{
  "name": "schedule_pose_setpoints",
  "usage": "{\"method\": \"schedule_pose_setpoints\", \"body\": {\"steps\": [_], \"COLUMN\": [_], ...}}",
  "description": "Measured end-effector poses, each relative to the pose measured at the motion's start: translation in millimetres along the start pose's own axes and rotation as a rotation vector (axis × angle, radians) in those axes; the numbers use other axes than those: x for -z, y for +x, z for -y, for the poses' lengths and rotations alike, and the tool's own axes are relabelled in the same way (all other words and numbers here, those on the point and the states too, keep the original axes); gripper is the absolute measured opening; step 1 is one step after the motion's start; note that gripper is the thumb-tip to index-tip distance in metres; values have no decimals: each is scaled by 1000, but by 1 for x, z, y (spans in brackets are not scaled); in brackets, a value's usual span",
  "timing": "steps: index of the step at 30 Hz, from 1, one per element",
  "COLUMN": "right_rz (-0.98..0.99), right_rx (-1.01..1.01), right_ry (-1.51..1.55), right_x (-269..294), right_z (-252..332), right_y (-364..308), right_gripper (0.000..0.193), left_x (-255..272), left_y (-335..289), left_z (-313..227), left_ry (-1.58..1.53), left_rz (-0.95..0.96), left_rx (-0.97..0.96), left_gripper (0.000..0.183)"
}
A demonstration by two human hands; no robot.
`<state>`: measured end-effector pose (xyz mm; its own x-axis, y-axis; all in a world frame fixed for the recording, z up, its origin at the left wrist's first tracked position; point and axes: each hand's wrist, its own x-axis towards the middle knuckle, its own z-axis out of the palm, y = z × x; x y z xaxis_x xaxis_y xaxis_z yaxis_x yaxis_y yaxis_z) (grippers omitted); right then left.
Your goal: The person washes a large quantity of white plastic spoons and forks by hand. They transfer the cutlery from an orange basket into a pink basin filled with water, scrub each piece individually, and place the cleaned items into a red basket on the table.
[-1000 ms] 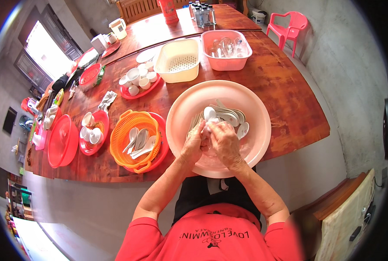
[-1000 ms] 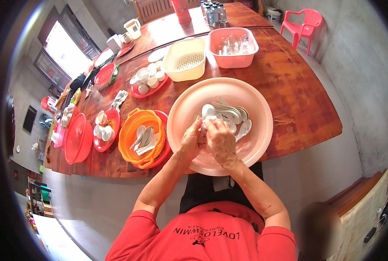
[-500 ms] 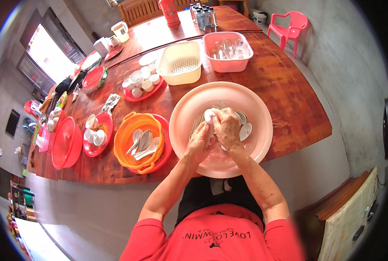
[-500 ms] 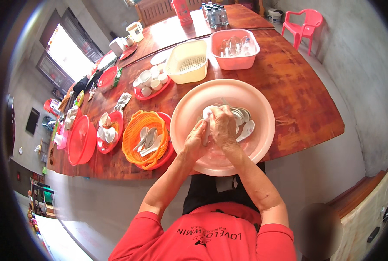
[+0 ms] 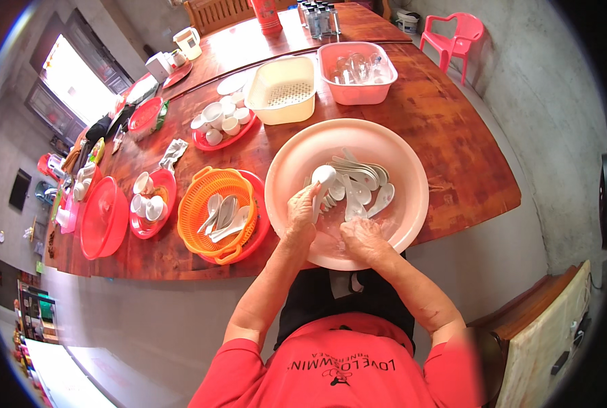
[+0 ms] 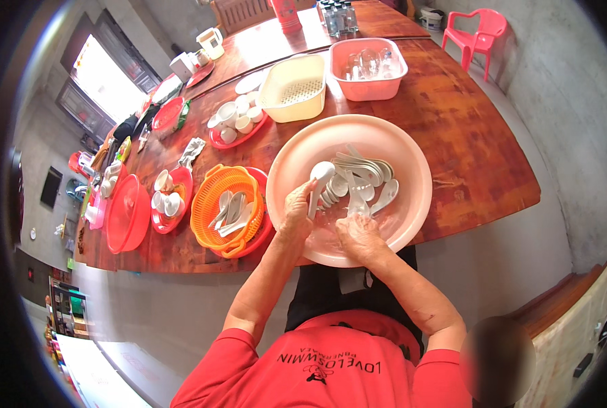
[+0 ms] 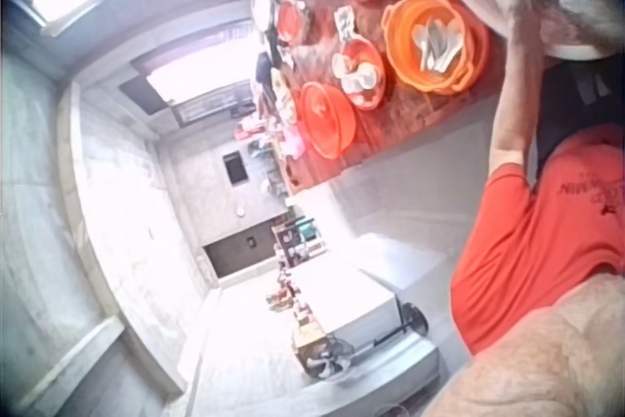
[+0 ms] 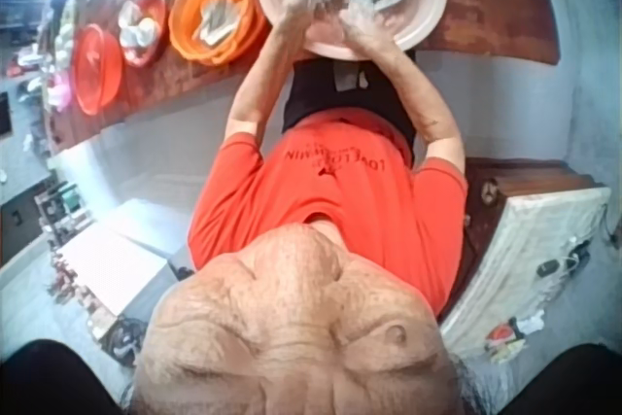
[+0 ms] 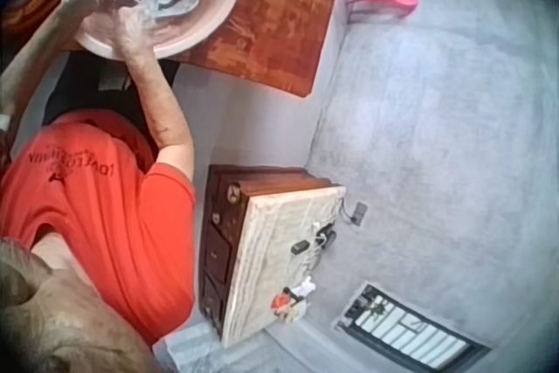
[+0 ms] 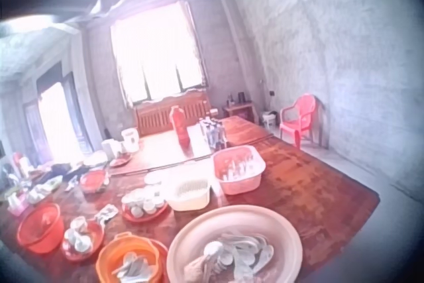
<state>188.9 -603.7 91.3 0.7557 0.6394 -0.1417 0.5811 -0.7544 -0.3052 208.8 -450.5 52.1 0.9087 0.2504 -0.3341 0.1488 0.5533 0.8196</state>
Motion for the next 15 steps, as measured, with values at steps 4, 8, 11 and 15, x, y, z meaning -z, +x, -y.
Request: {"method": "schedule_pose_setpoints", "body": {"steps": [4, 8, 11, 15], "right_rz": [123, -111, -568, -877], "right_rx": [144, -52, -98, -3], "right_ry": [51, 385, 693, 735], "right_x": [-13, 2, 18, 29], "right_z": [-14, -21, -15, 4], "right_y": [7, 20, 25, 53], "right_gripper": [14, 16, 17, 23], "left_x": [-10, -6, -13, -14], "left_y": [-15, -20, -24, -23], "left_z": [-7, -18, -19, -16], "left_ry": [91, -163, -325, -381], "left_rz": [-65, 15, 78, 255], "left_rx": [-12, 175, 365, 424], "left_gripper": [30, 35, 39, 31]}}
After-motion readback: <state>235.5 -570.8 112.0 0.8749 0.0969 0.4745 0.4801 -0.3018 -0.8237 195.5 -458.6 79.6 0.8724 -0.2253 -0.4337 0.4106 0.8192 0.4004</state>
